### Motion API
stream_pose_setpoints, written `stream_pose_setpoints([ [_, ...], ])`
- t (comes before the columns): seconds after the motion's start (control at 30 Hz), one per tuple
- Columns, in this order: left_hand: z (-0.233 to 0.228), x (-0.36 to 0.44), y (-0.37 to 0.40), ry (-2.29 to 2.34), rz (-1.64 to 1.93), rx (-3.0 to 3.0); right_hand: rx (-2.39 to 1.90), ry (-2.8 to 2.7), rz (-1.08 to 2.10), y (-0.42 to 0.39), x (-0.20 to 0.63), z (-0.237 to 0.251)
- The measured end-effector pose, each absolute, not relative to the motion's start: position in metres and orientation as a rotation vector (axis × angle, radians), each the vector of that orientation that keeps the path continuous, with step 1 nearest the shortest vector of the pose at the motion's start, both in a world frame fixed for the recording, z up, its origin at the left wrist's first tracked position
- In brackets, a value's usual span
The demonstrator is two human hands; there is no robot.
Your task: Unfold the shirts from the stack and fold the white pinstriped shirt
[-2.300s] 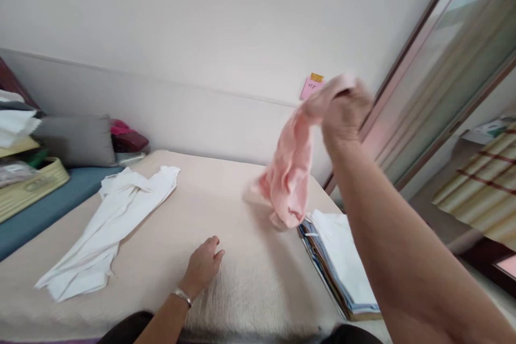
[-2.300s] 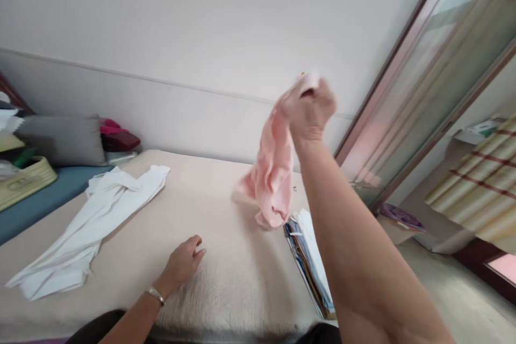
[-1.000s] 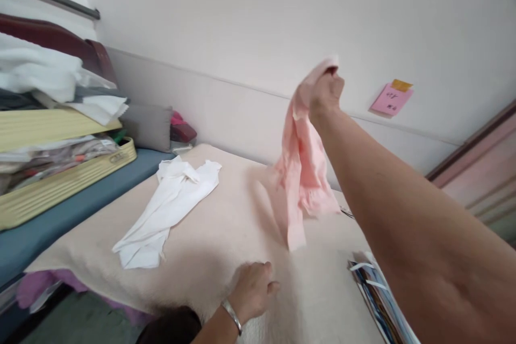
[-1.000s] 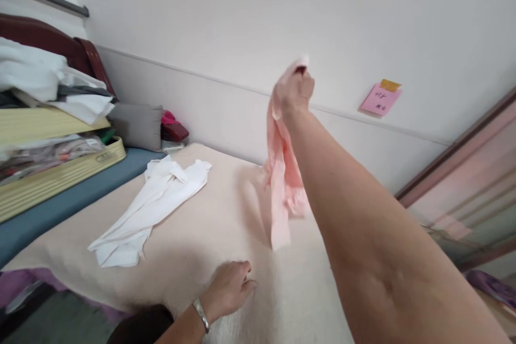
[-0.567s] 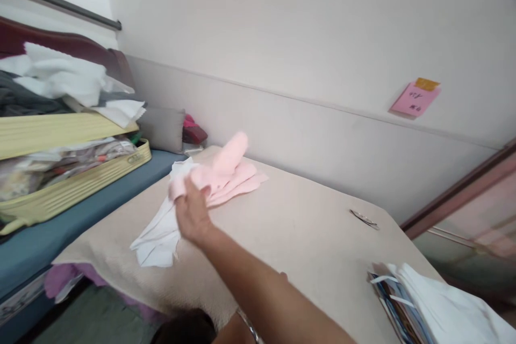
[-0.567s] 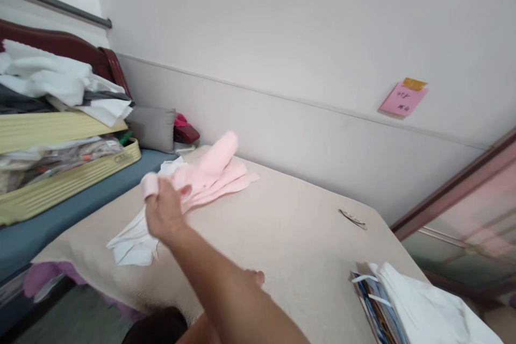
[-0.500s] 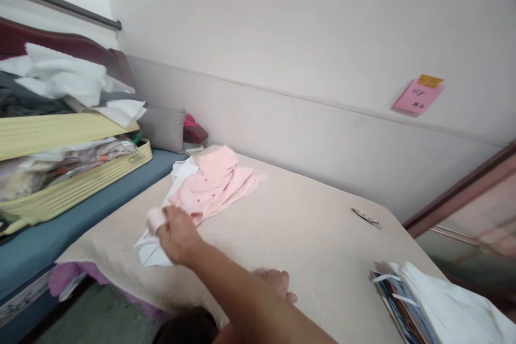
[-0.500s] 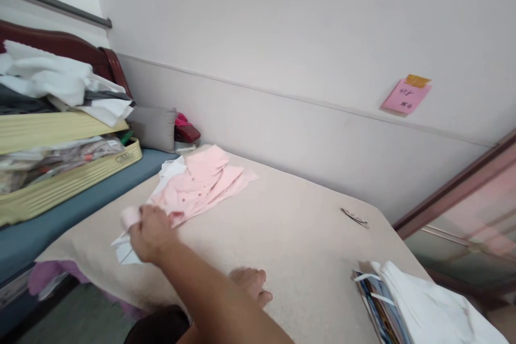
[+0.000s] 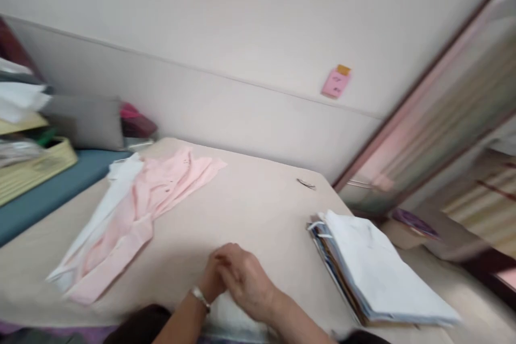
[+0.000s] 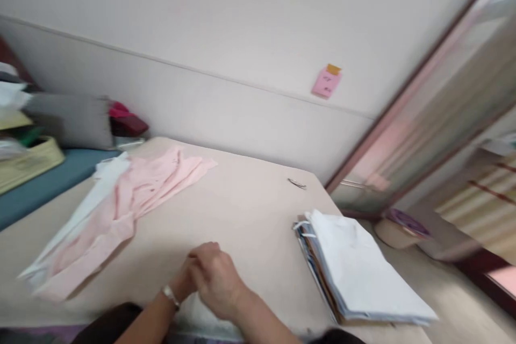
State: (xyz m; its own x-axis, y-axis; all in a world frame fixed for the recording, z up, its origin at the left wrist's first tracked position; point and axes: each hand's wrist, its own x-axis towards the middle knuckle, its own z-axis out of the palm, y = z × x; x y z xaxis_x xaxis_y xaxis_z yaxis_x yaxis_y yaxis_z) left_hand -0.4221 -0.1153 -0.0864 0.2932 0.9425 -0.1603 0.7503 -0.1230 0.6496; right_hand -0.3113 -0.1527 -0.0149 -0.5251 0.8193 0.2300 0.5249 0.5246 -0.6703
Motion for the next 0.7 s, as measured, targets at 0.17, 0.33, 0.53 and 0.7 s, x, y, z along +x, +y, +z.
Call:
stream_pose_setpoints([
  [0.17, -0.105, -0.420, -0.107, 1.513, 0.333, 2.162, -1.534, -1.888, 0.530, -0.139, -0.152, -0.036],
  [0.33, -0.116, -0.423, -0.099, 1.526, 0.280, 2.124, -2.060, -1.697, 0.160, -0.117, -0.028, -0.040],
  [0.53, -0.121, -0.425, -0.093, 1.515, 0.307, 2.062, -2.524, -1.496, -0.121, -0.078, 0.052, -0.021],
  [0.7, -0.123, -0.425, -0.092, 1.486, 0.338, 1.997, -2.661, -1.652, -0.142, -0.034, 0.086, -0.018],
])
